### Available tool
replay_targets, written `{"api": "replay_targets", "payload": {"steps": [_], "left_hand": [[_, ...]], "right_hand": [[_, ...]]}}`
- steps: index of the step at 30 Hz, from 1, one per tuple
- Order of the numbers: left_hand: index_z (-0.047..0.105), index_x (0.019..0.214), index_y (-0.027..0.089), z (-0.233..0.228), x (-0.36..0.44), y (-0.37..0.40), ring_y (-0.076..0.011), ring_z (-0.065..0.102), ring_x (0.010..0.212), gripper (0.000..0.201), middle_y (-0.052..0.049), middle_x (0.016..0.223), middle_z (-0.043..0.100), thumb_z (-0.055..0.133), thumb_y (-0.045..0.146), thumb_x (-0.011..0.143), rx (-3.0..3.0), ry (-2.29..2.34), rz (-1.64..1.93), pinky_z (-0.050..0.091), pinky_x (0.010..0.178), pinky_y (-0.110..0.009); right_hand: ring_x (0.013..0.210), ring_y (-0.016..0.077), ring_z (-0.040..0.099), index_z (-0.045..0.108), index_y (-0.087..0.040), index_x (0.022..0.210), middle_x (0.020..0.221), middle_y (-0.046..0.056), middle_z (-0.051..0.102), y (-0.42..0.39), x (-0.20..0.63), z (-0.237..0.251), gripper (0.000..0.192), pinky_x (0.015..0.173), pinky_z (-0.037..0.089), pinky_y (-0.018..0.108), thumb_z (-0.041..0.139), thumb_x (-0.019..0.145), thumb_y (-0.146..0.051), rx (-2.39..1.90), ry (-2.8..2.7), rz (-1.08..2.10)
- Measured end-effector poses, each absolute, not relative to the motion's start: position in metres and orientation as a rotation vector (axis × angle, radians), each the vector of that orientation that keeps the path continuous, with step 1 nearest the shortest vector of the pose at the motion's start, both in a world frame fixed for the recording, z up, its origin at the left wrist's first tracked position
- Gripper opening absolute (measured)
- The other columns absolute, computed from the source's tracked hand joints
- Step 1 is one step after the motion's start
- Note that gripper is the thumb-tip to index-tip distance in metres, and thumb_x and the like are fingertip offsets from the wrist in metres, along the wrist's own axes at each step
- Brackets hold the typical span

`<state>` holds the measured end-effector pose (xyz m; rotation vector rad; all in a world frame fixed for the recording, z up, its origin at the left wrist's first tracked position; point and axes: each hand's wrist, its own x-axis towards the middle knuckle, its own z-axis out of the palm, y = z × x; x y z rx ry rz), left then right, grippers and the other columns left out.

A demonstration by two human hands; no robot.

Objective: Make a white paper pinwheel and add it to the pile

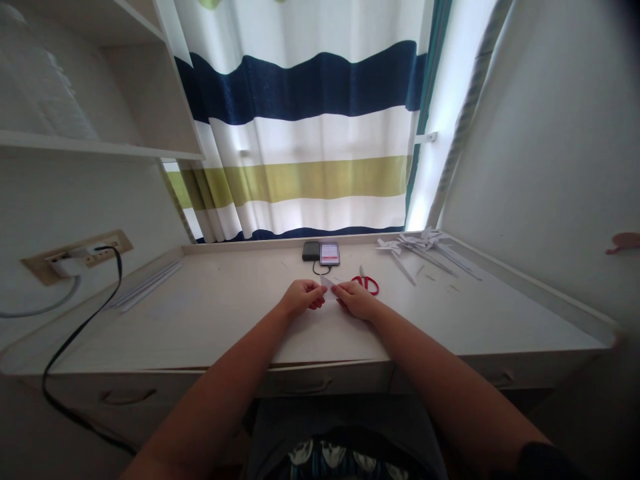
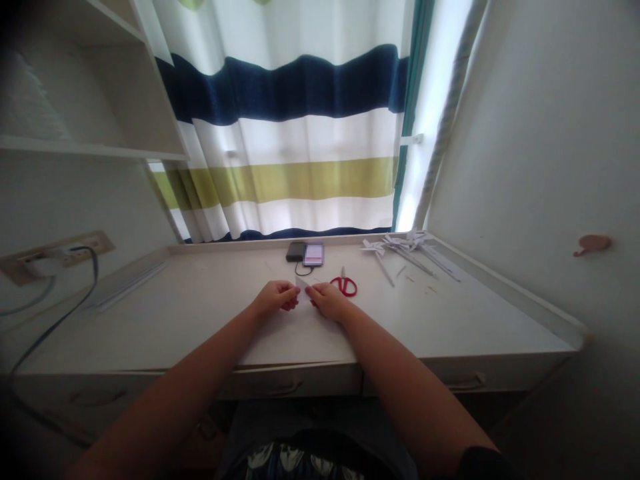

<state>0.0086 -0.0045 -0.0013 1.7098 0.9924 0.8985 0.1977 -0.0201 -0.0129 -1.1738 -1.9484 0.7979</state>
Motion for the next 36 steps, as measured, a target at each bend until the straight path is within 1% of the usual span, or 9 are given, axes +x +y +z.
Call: {"api": "replay_targets", "payload": {"steps": [5, 11, 15, 18, 22, 28, 36], "left_hand": [[0.059, 0.066, 0.013, -0.001, 0.009, -0.005, -0.0089, 0.057, 0.048, 0.029, -0.002, 0.056, 0.064, 0.067, 0.041, 0.073, 1.711, 1.006, 0.836, 0.044, 0.048, -0.020], [0.058, 0.065, 0.013, -0.003, 0.006, 0.000, -0.0080, 0.055, 0.049, 0.031, -0.001, 0.057, 0.063, 0.067, 0.042, 0.073, 1.698, 1.020, 0.863, 0.044, 0.048, -0.020], [0.058, 0.067, 0.013, -0.002, 0.004, 0.000, -0.0085, 0.056, 0.051, 0.033, -0.002, 0.060, 0.064, 0.066, 0.044, 0.072, 1.681, 1.017, 0.864, 0.045, 0.050, -0.021], [0.059, 0.068, 0.012, -0.001, 0.003, -0.004, -0.0093, 0.057, 0.051, 0.033, -0.004, 0.061, 0.064, 0.064, 0.045, 0.074, 1.676, 0.999, 0.835, 0.044, 0.050, -0.021], [0.062, 0.068, 0.012, 0.000, 0.003, -0.007, -0.0096, 0.057, 0.051, 0.028, -0.004, 0.060, 0.064, 0.066, 0.039, 0.072, 1.689, 0.977, 0.807, 0.042, 0.049, -0.020], [0.061, 0.065, 0.013, 0.005, -0.002, -0.003, -0.0079, 0.052, 0.048, 0.024, -0.002, 0.055, 0.062, 0.065, 0.035, 0.072, 1.703, 0.967, 0.850, 0.036, 0.046, -0.020], [0.058, 0.062, 0.013, 0.005, -0.003, -0.004, -0.0077, 0.051, 0.049, 0.024, -0.001, 0.054, 0.061, 0.066, 0.035, 0.071, 1.701, 0.935, 0.888, 0.036, 0.049, -0.020]], "right_hand": [[0.049, 0.0108, 0.043, 0.047, -0.018, 0.056, 0.050, -0.002, 0.049, -0.019, 0.197, -0.013, 0.041, 0.050, 0.031, 0.024, 0.041, 0.086, -0.046, -1.174, -1.938, 0.750], [0.047, 0.0101, 0.037, 0.042, -0.019, 0.052, 0.048, -0.004, 0.042, -0.016, 0.200, -0.013, 0.044, 0.048, 0.028, 0.025, 0.041, 0.084, -0.049, -1.192, -1.867, 0.703], [0.048, 0.0101, 0.036, 0.042, -0.019, 0.053, 0.049, -0.004, 0.040, -0.017, 0.200, -0.011, 0.042, 0.049, 0.026, 0.025, 0.043, 0.083, -0.049, -1.183, -1.848, 0.676], [0.048, 0.0104, 0.036, 0.042, -0.019, 0.053, 0.049, -0.004, 0.041, -0.019, 0.200, -0.009, 0.042, 0.049, 0.026, 0.025, 0.043, 0.083, -0.048, -1.178, -1.843, 0.669], [0.048, 0.0104, 0.037, 0.042, -0.019, 0.053, 0.048, -0.004, 0.041, -0.019, 0.200, -0.009, 0.043, 0.049, 0.028, 0.025, 0.043, 0.083, -0.049, -1.176, -1.816, 0.679], [0.045, 0.0109, 0.042, 0.045, -0.019, 0.058, 0.049, -0.002, 0.046, -0.015, 0.200, -0.012, 0.044, 0.047, 0.032, 0.024, 0.034, 0.086, -0.052, -1.190, -1.747, 0.737], [0.047, 0.0117, 0.042, 0.046, -0.019, 0.054, 0.047, -0.002, 0.047, -0.019, 0.200, -0.006, 0.042, 0.050, 0.030, 0.025, 0.041, 0.084, -0.047, -1.230, -1.733, 0.599]]}}
